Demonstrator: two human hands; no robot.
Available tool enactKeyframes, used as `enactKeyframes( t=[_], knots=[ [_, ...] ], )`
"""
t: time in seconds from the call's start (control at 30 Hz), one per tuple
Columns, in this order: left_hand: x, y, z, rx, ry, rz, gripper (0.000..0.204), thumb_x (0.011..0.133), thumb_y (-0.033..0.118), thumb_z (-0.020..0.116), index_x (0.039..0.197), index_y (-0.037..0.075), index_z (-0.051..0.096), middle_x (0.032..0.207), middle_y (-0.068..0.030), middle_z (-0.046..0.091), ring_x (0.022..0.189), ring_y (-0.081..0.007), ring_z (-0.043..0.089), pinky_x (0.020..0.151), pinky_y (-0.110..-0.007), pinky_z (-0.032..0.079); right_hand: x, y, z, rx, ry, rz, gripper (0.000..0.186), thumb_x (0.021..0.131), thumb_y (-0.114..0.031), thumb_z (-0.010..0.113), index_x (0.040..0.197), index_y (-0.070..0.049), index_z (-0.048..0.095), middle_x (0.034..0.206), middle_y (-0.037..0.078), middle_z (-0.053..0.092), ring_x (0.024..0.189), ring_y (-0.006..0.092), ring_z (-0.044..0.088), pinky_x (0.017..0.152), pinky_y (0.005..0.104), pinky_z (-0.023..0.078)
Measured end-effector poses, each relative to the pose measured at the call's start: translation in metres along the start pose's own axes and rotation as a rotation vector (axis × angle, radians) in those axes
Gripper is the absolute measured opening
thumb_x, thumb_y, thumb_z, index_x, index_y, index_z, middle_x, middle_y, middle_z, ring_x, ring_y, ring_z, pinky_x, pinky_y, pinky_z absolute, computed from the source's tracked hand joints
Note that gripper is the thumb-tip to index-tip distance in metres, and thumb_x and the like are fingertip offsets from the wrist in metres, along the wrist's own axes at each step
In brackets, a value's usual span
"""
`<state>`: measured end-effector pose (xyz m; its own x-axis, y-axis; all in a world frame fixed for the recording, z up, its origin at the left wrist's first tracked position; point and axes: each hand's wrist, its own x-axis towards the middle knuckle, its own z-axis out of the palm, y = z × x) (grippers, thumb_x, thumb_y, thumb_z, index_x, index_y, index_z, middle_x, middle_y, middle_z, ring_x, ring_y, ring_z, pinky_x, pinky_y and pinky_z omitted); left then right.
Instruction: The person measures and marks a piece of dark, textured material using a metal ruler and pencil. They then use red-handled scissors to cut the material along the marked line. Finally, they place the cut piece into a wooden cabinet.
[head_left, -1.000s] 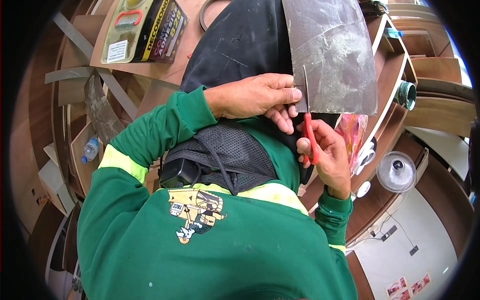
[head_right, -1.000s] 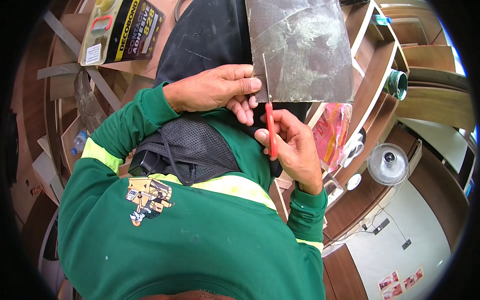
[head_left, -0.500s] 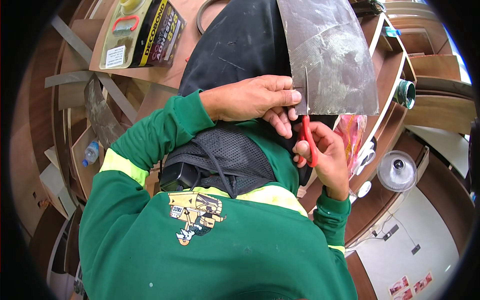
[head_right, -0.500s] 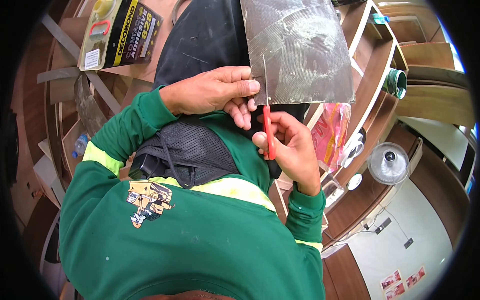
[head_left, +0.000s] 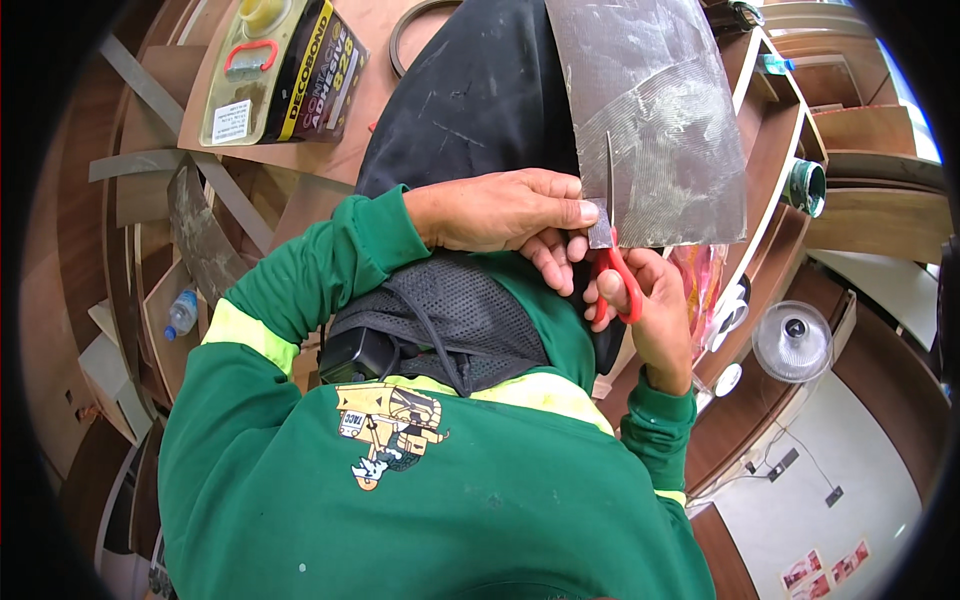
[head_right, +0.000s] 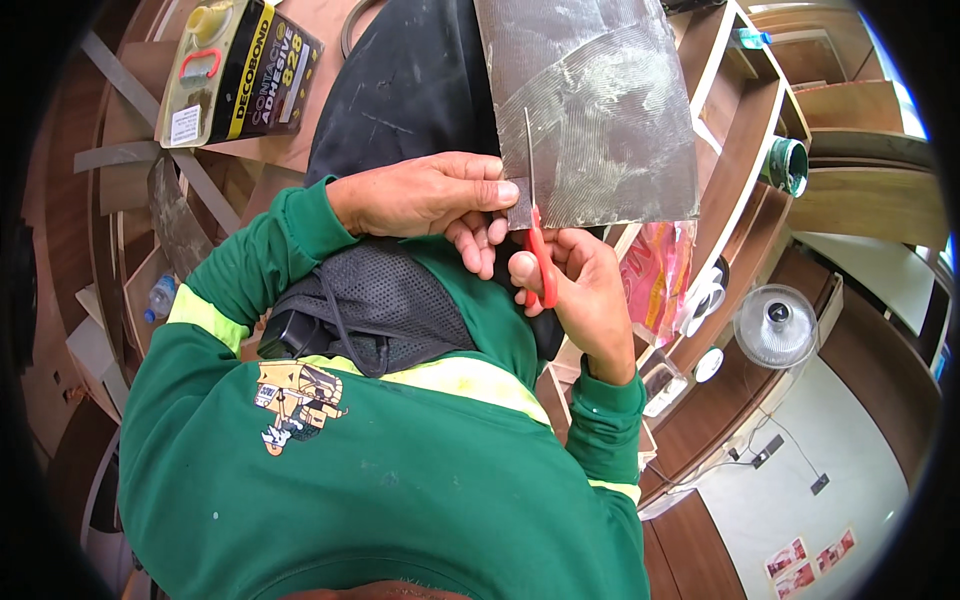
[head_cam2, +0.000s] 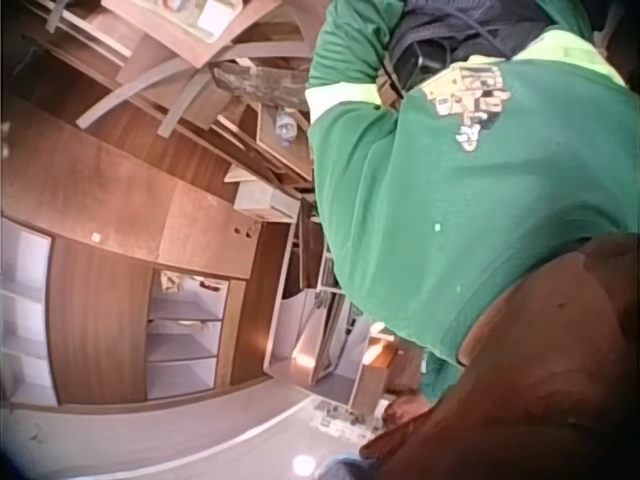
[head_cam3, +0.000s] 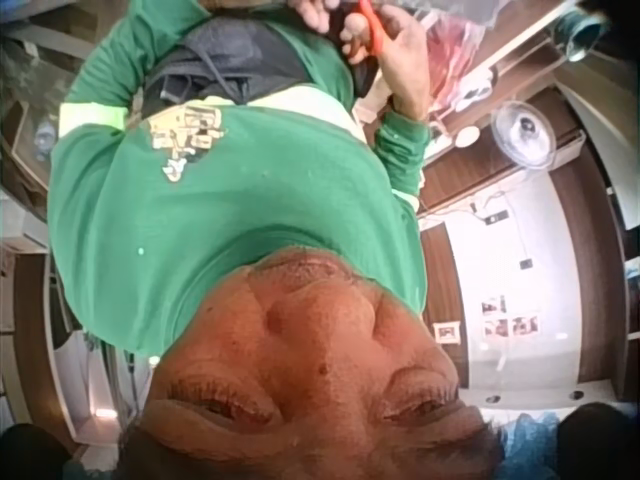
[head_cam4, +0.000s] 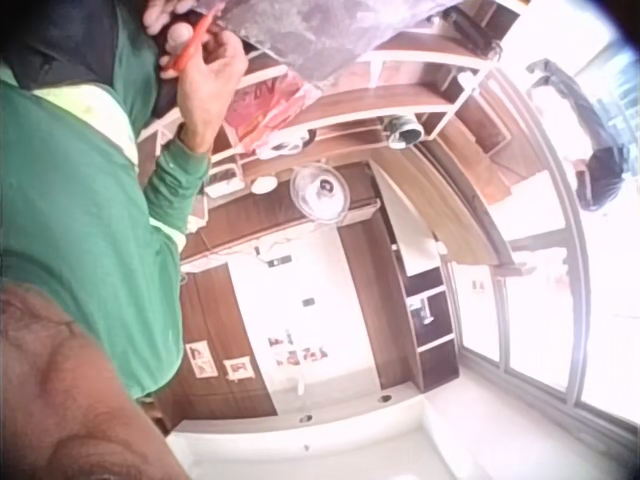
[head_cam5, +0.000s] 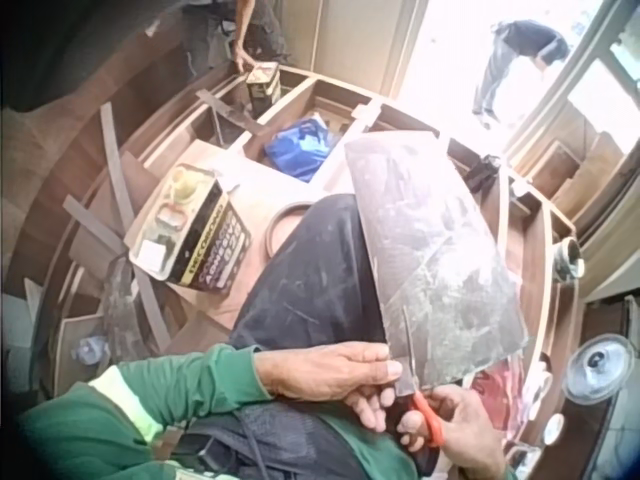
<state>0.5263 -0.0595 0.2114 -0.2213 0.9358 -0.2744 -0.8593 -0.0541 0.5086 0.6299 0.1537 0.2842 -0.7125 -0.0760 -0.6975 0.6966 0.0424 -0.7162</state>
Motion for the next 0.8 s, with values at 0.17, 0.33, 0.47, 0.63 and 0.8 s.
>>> enactKeyframes(
  t=[0.17,0.33,0.47,0.63,0.8],
  knots=[
    [-0.002,0.004,0.003,0.007,0.004,-0.010,0.029,0.110,0.028,0.050,0.108,-0.001,0.056,0.095,-0.0105,0.065,0.083,-0.0243,0.075,0.078,-0.031,0.063,0.000,0.005,0.001,0.050,0.001,-0.030,0.038,0.091,-0.023,0.079,0.112,0.006,0.065,0.086,0.007,0.069,0.067,0.0115,0.065,0.057,0.0229,0.052],
    [0.001,0.000,-0.002,0.001,0.003,-0.010,0.029,0.109,0.028,0.051,0.109,-0.001,0.055,0.095,-0.0110,0.065,0.083,-0.0242,0.075,0.078,-0.031,0.063,0.000,0.003,0.006,0.024,0.025,-0.013,0.036,0.093,-0.023,0.077,0.112,0.005,0.064,0.085,0.005,0.068,0.066,0.0093,0.063,0.056,0.0215,0.050],
    [0.003,-0.002,-0.003,0.001,0.019,-0.012,0.029,0.109,0.028,0.051,0.108,-0.001,0.056,0.096,-0.0114,0.065,0.083,-0.0246,0.075,0.078,-0.032,0.063,-0.001,0.001,0.007,-0.006,0.020,-0.023,0.035,0.094,-0.022,0.076,0.113,0.005,0.063,0.084,0.003,0.067,0.065,0.0069,0.061,0.055,0.0203,0.049],
    [0.004,-0.004,-0.004,-0.011,0.024,-0.001,0.030,0.109,0.029,0.052,0.107,-0.001,0.056,0.096,-0.0114,0.064,0.083,-0.0258,0.075,0.078,-0.032,0.063,0.000,0.002,0.004,-0.031,0.013,-0.001,0.037,0.094,-0.021,0.077,0.116,0.005,0.063,0.082,0.002,0.066,0.064,0.0059,0.060,0.053,0.0195,0.047],
    [0.004,-0.002,-0.008,-0.005,0.001,-0.017,0.030,0.109,0.029,0.052,0.107,-0.001,0.056,0.096,-0.0113,0.064,0.084,-0.0266,0.075,0.079,-0.033,0.063,0.001,0.004,-0.003,-0.017,-0.027,0.015,0.039,0.094,-0.020,0.077,0.119,0.006,0.062,0.084,0.002,0.066,0.065,0.0070,0.062,0.055,0.0201,0.050]
  ],
)
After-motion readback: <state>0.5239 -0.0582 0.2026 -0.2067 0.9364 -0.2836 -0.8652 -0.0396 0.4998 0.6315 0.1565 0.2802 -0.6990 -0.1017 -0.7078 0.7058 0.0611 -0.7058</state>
